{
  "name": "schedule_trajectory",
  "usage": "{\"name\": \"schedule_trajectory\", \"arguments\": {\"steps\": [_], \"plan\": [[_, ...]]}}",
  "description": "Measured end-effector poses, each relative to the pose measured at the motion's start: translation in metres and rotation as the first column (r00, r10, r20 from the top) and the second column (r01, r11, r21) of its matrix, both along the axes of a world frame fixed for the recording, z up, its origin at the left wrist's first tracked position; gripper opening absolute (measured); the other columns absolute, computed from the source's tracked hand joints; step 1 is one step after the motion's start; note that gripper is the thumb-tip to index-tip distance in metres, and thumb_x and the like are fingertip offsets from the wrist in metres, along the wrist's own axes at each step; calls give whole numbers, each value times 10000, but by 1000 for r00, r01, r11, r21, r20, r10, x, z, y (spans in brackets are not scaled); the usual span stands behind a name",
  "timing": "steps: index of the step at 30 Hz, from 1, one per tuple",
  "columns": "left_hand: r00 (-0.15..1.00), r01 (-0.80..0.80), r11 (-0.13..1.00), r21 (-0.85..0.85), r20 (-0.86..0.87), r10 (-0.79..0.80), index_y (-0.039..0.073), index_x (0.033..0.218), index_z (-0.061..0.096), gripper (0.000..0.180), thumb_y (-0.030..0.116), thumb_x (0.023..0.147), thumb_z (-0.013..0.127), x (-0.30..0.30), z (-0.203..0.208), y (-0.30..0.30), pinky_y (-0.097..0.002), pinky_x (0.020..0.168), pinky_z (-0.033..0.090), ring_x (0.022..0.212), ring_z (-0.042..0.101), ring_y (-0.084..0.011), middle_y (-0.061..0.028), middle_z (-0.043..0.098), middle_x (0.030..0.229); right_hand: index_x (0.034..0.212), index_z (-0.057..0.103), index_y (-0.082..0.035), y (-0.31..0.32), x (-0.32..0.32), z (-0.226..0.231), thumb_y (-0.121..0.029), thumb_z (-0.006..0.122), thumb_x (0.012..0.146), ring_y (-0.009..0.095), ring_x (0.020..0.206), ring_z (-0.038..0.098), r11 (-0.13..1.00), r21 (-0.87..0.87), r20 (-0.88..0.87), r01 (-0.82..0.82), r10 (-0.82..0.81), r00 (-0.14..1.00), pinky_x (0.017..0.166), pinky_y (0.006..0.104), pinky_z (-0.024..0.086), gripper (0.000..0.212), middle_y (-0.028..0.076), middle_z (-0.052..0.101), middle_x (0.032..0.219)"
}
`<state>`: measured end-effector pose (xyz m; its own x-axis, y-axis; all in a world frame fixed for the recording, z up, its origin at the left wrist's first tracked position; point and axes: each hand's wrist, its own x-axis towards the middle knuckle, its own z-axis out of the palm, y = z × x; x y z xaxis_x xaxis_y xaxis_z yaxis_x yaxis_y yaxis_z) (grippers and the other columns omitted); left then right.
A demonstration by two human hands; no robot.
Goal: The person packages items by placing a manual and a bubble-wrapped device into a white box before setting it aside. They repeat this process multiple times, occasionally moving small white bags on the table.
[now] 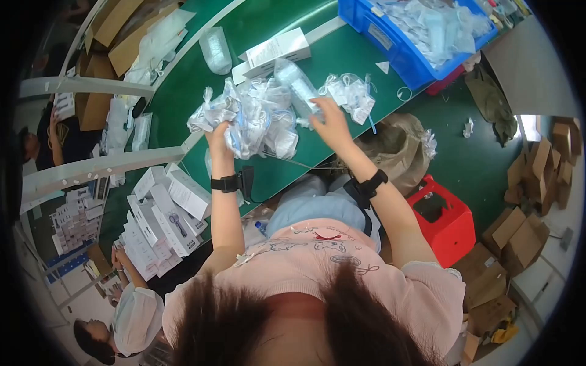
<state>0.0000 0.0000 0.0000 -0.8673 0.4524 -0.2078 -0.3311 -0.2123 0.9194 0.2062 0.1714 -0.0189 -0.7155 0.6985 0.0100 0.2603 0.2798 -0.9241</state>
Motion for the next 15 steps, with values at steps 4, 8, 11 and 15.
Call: {"name": "schedule_trajectory", "arguments": {"steps": [4, 8, 11, 15], "plan": [[985, -151, 987, -52, -91, 146, 13, 1171, 429, 564, -70, 633, 578, -39, -15, -8, -316, 802, 448, 953, 544, -235, -110, 539, 1059, 1078, 531, -37, -57, -48, -16, -174, 631, 765, 243, 950, 567, 946, -42, 62, -320, 322, 945, 768, 340, 468, 356, 148, 543, 1070], [954, -298, 952, -65, -63, 294, -4, 1182, 403, 592, -51, 633, 619, -20, -41, -14, -329, 866, 408, 1022, 503, -245, -125, 490, 1136, 1060, 543, -42, -103, -47, -39, -188, 636, 763, 247, 813, 596, 876, 61, 180, -478, 461, 869, 683, 307, 468, 344, 118, 602, 885], [904, -375, 922, -95, -259, 341, -17, 1196, 370, 618, -31, 643, 646, -7, -49, -19, -341, 934, 346, 1092, 448, -246, -123, 427, 1207, 1001, 581, -40, -113, -51, -35, -190, 639, 761, 244, 756, 601, 838, -94, 321, -537, 536, 781, 647, 306, 462, 290, 102, 615, 796], [896, -331, 906, -264, -389, 214, -26, 1241, 309, 737, 122, 647, 720, -13, -56, -33, -374, 983, 288, 1141, 401, -306, -194, 353, 1264, 896, 628, -35, -100, -41, -28, -177, 637, 760, 228, 697, 601, 730, -254, 164, -635, 679, 715, 603, 318, 447, 197, 86, 613, 702]]}}
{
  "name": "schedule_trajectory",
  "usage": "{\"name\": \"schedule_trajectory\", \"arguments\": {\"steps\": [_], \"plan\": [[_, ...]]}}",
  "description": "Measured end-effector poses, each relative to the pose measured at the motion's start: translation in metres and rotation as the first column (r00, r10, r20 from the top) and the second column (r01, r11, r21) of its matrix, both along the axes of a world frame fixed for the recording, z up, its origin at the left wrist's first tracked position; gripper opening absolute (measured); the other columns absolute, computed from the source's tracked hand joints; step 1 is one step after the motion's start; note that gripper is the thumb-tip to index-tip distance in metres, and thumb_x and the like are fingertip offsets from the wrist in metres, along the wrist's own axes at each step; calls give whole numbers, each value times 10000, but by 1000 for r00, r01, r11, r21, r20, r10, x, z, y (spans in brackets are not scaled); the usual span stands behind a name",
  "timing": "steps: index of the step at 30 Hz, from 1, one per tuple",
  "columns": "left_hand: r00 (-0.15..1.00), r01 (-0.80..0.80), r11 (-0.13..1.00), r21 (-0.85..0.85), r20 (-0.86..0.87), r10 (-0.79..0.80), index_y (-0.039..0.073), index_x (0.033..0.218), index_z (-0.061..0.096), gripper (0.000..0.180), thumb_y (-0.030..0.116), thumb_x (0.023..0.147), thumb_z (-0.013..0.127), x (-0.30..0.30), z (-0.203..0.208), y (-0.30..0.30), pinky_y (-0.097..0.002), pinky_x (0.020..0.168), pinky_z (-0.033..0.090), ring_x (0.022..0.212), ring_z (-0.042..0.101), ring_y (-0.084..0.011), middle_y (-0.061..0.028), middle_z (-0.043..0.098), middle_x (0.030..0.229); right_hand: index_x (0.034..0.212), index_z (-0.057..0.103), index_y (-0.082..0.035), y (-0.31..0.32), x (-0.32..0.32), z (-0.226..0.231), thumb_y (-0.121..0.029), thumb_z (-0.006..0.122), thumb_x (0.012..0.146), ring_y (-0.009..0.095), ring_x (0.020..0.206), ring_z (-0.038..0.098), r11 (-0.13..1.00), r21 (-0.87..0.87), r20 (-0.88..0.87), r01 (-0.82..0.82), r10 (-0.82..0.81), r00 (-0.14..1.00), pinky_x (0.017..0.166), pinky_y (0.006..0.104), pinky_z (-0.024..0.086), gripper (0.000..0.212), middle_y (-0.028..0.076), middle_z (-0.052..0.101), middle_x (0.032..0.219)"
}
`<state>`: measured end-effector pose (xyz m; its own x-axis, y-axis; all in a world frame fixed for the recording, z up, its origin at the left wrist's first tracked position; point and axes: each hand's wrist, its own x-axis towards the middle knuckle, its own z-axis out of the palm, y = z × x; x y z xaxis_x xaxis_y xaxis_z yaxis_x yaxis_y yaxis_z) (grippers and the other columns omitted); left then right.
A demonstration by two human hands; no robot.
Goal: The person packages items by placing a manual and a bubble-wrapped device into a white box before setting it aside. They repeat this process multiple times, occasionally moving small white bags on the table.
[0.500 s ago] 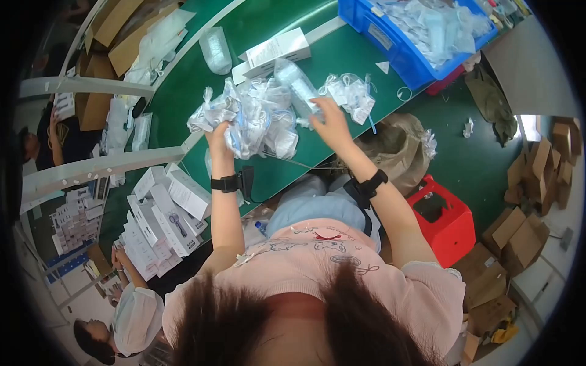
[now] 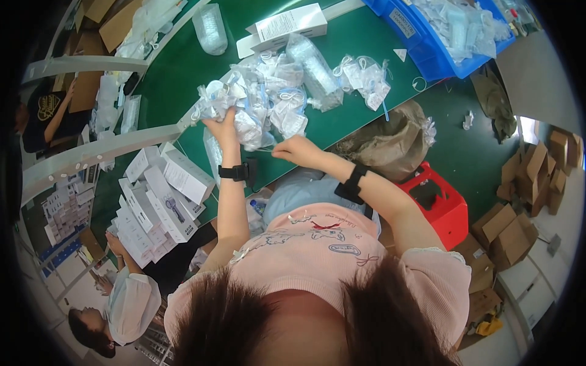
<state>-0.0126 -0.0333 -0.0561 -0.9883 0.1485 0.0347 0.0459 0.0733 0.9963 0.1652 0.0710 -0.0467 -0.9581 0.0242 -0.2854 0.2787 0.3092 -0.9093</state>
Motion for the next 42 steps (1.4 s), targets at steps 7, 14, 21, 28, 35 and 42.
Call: {"name": "schedule_trajectory", "arguments": {"steps": [7, 14, 21, 28, 35, 42], "plan": [[989, 148, 618, -772, 115, -93, -15, 1309, 221, 1025, 418, 561, 771, -11, 37, -24, -436, 981, 284, 1175, 295, -466, -335, 252, 1276, 849, 653, -34, 53, 60, 51, -127, 587, 797, 157, 549, 536, 970, -188, -316, -155, 89, 945, 506, 265, 390, 125, 56, 606, 675], [985, 48, 349, -936, -13, -171, 53, 1353, 193, 1058, 474, 566, 762, 13, 77, -17, -562, 929, 292, 1226, 71, -560, -359, 131, 1327, 944, 643, -47, 69, 84, 54, -156, 548, 846, 19, 498, 397, 764, -444, 95, 467, -479, 873, 444, 179, 266, 175, -35, 533, 608], [964, -70, 383, -921, -162, -212, 99, 1348, 220, 967, 439, 612, 745, 39, 82, -46, -576, 968, 211, 1242, 24, -547, -345, 73, 1353, 808, 615, -67, 150, 204, 15, -239, 501, 809, 371, 726, 575, 454, 798, -46, 396, -610, 791, 612, 440, 456, 207, 173, 606, 783], [910, 247, 491, -836, 26, -414, 83, 1348, 205, 912, 307, 641, 736, 29, 24, -135, -524, 1004, 189, 1235, 125, -511, -334, 119, 1344, 990, 598, -44, 319, 515, 36, -259, 499, 799, 369, 854, 577, 181, 982, 129, 56, -856, 501, 757, 437, 450, 304, 205, 604, 908], [935, 196, 458, -867, 25, -353, 65, 1356, 153, 912, 182, 639, 706, 38, 26, -124, -489, 940, 315, 1145, 311, -490, -339, 185, 1312, 1171, 489, -69, 222, 264, 62, -84, 608, 685, 331, 1127, 419, 234, 893, -277, 385, -388, 879, 961, 417, 321, 500, 179, 467, 1194], [981, 94, 452, -887, 6, -192, 72, 1369, 108, 906, 55, 642, 647, 38, 32, -123, -484, 845, 405, 1023, 417, -487, -337, 168, 1318, 1145, 514, -193, -9, -7, 65, -132, 671, 596, 353, 1256, 279, 683, 719, -379, -130, 543, 749, 1001, 544, 237, 574, 93, 349, 1336]]}}
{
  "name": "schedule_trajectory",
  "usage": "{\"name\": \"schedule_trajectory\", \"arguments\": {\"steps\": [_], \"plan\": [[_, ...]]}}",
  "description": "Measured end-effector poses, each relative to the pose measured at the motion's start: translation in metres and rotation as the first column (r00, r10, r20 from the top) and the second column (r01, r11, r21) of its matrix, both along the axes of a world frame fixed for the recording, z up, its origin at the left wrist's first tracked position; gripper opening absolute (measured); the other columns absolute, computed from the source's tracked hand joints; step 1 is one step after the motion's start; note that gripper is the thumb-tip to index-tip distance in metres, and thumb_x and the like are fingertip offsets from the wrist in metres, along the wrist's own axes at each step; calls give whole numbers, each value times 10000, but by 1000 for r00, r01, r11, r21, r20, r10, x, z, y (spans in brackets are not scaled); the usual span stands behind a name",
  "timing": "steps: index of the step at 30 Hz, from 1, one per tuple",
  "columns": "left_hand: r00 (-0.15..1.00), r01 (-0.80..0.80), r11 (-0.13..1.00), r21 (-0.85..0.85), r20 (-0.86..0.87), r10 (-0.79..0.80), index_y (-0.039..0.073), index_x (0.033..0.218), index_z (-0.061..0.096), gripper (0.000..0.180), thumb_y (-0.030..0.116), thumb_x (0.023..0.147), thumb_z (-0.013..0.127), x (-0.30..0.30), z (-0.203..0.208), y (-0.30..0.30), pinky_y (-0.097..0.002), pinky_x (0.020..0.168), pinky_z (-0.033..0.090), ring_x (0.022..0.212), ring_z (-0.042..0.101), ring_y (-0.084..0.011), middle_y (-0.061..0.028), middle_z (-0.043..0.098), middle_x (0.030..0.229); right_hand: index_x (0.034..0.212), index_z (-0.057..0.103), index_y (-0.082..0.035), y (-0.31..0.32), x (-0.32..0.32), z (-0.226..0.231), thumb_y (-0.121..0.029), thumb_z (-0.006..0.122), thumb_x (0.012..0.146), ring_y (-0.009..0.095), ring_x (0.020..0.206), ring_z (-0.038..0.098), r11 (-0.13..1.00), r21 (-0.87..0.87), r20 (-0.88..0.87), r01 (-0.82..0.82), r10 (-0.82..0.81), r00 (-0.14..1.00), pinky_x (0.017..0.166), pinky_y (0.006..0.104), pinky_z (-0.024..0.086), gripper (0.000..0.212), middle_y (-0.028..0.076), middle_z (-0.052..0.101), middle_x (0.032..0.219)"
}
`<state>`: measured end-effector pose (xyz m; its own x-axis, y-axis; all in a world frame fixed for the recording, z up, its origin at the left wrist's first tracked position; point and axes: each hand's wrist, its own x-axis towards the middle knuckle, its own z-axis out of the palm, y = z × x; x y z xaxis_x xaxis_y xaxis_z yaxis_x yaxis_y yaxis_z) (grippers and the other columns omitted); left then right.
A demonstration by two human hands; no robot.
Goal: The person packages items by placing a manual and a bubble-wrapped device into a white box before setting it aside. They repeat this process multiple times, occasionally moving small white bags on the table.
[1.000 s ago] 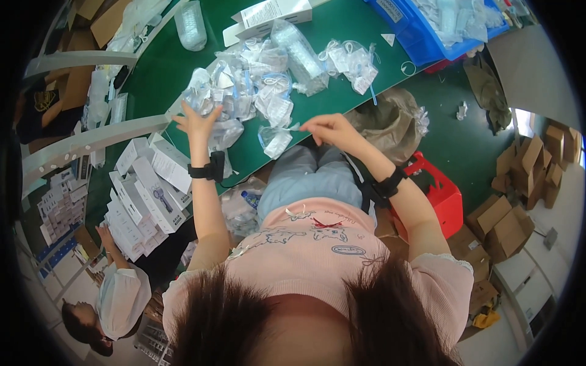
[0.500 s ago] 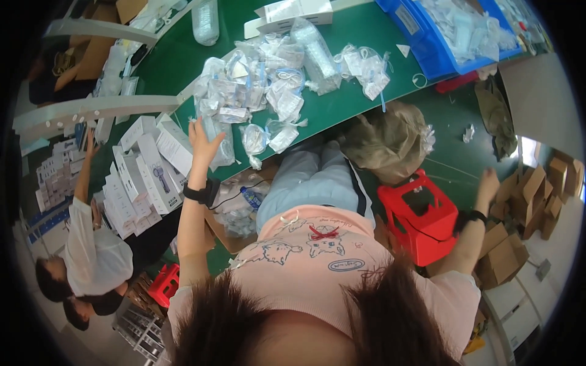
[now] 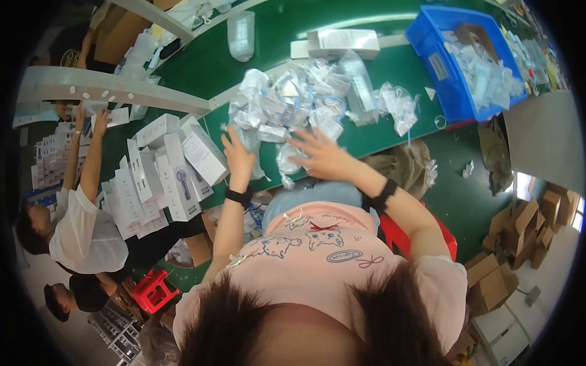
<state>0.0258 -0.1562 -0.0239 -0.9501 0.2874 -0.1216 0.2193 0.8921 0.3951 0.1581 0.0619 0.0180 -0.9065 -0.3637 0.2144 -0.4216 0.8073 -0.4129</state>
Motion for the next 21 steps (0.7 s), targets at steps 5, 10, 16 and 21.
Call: {"name": "schedule_trajectory", "arguments": {"steps": [5, 10, 16, 21], "plan": [[994, -78, 989, -127, 64, 86, 60, 1369, 91, 914, 47, 632, 632, -11, 10, -5, -478, 837, 411, 993, 432, -497, -334, 150, 1328, 1250, 423, -177, -38, -138, 1, -283, 705, 618, 388, 1277, 215, 973, -42, -128, 227, -231, 965, 984, 582, 224, 700, 132, 328, 1345], [985, -133, 979, -155, 93, 148, 49, 1365, 104, 907, 72, 632, 638, -26, 8, -9, -478, 847, 405, 1019, 414, -490, -334, 132, 1339, 1294, 362, -165, -52, -226, -50, -410, 705, 612, 387, 1277, 214, 979, 176, 26, 100, -106, 994, 952, 611, 239, 802, 151, 319, 1341], [994, -102, 981, -167, 23, 107, 45, 1352, 183, 840, 102, 655, 647, -33, 12, 7, -470, 932, 331, 1142, 316, -481, -303, 123, 1363, 1269, 373, -154, -29, -236, -66, -413, 699, 624, 360, 1256, 264, 910, 363, 379, -200, 52, 924, 912, 594, 307, 767, 124, 395, 1264], [980, 87, 940, 330, -196, -22, 63, 1313, 317, 650, 155, 743, 614, -65, -16, 55, -494, 1003, 219, 1255, 193, -445, -226, 151, 1400, 1242, 397, -162, 12, -203, -73, -368, 699, 636, 351, 1237, 292, 911, 323, 362, -257, 132, 923, 897, 564, 345, 708, 98, 423, 1222]]}}
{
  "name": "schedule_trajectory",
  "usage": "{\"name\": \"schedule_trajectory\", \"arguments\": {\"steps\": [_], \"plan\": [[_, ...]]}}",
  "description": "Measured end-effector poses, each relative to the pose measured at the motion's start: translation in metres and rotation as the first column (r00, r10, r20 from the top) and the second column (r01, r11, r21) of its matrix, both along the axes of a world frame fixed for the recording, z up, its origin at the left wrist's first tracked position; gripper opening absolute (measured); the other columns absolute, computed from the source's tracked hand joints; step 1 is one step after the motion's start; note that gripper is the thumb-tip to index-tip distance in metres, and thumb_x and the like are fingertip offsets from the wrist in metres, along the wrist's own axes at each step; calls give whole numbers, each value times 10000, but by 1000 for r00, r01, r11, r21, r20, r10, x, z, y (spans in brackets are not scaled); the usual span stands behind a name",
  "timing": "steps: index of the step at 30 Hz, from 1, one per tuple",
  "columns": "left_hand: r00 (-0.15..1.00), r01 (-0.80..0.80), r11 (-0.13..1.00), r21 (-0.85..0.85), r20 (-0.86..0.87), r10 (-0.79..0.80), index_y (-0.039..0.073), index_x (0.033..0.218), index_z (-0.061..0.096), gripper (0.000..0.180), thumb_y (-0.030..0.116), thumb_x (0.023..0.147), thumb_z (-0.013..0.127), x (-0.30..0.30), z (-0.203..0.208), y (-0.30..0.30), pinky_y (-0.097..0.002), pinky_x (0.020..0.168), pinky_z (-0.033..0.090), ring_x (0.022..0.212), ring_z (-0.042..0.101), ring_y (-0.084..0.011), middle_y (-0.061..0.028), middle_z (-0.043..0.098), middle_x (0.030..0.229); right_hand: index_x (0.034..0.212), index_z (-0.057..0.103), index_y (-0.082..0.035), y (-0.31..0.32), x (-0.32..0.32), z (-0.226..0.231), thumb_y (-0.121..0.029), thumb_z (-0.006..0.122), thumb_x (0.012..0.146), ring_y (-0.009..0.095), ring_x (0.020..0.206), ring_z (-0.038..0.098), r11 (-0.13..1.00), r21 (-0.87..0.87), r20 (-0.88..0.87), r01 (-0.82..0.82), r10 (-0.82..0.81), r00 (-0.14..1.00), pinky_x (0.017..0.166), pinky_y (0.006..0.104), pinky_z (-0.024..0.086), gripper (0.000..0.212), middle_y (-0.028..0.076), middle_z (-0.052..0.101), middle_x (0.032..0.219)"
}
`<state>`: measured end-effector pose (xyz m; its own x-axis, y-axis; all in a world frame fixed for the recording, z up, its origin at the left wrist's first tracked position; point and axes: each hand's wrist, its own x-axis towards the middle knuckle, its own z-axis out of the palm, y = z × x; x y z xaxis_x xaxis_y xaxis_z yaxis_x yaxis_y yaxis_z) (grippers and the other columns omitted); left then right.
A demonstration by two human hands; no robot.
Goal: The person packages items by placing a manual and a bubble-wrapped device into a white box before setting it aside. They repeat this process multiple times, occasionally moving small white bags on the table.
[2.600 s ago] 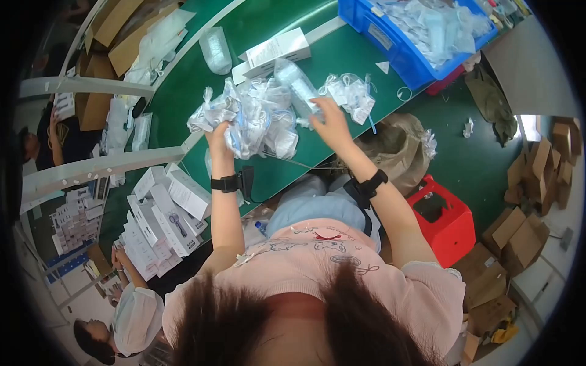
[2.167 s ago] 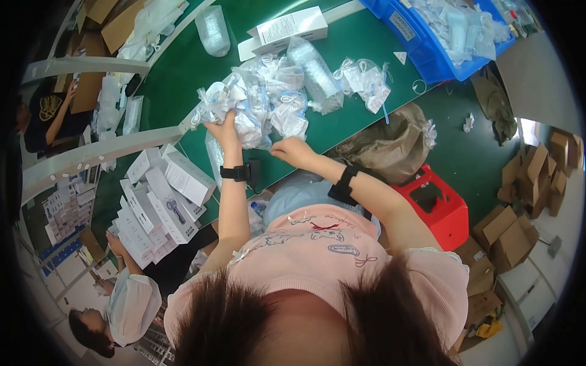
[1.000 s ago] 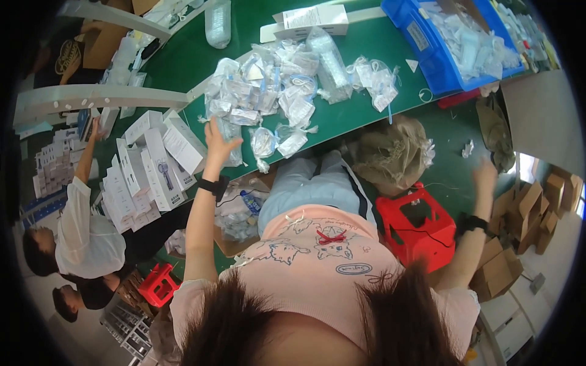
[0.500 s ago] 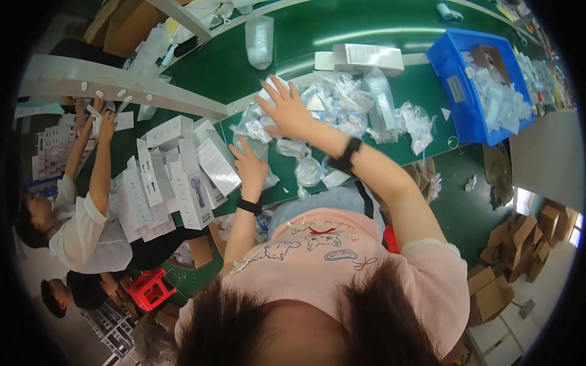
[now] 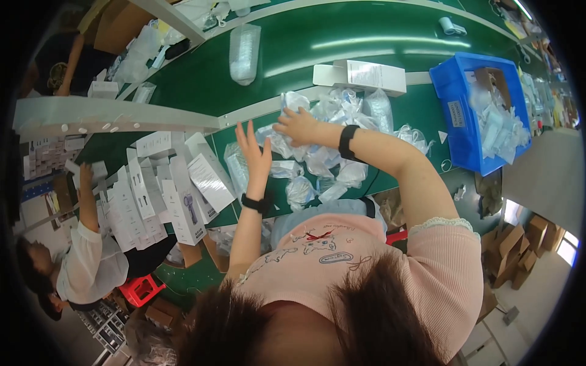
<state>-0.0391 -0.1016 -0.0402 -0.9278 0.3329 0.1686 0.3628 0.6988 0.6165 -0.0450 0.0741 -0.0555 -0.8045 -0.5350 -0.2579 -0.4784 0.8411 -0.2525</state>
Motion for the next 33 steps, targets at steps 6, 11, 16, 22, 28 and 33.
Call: {"name": "schedule_trajectory", "arguments": {"steps": [6, 11, 16, 22, 28, 33], "plan": [[981, 121, 988, 94, 141, -134, 117, 1291, 395, 455, 206, 855, 487, 7, -54, 61, -478, 1018, 180, 1283, 217, -368, -158, 273, 1387, 1212, 434, -136, 43, 56, -2, -309, 691, 653, 316, 1228, 313, 986, -168, 52, 8, 0, 999, 908, 538, 347, 638, 102, 416, 1236], [958, 240, 961, 138, 127, -258, 125, 1244, 460, 396, 219, 860, 466, 21, -61, 91, -437, 1006, 228, 1263, 286, -326, -150, 359, 1343, 1212, 428, -89, 122, 42, 34, -178, 701, 634, 327, 1228, 313, 857, -470, -77, 211, -278, 957, 987, 439, 298, 646, 134, 373, 1292], [960, 277, 948, 158, -2, -280, 82, 1163, 520, 341, 203, 846, 481, 24, -69, 126, -424, 983, 274, 1229, 336, -329, -167, 373, 1326, 1295, 374, -123, 191, 29, 61, -143, 734, 559, 348, 1206, 332, 805, 7, -326, 594, -559, 762, 1009, 444, 267, 819, 117, 387, 1281], [978, 190, 934, 304, -138, -154, 54, 1087, 527, 348, 95, 742, 555, 12, -11, 127, -466, 965, 283, 1187, 353, -360, -173, 404, 1261, 1319, 345, -116, 221, 30, 36, -160, 753, 537, 341, 1165, 368, 769, -34, -294, 639, -619, 729, 980, 453, 288, 883, 129, 415, 1244], [930, -317, 949, 8, -194, 312, 41, 1100, 480, 431, 40, 681, 583, 20, 43, -21, -469, 958, 281, 1108, 392, -357, -178, 374, 1249, 1299, 351, -67, 213, 41, 150, -146, 742, 576, 307, 1071, 447, 792, -320, -529, 521, -605, 595, 918, 390, 347, 825, 154, 442, 1190], [904, -415, 556, 720, 395, 163, 55, 1250, 318, 720, 99, 641, 700, 51, 99, -66, -458, 959, 282, 1175, 333, -323, -159, 336, 1284, 1266, 327, -38, 144, 66, 228, -175, 742, 566, 235, 1085, 427, 610, -593, -174, 525, -734, 657, 916, 364, 347, 825, 119, 400, 1196]]}}
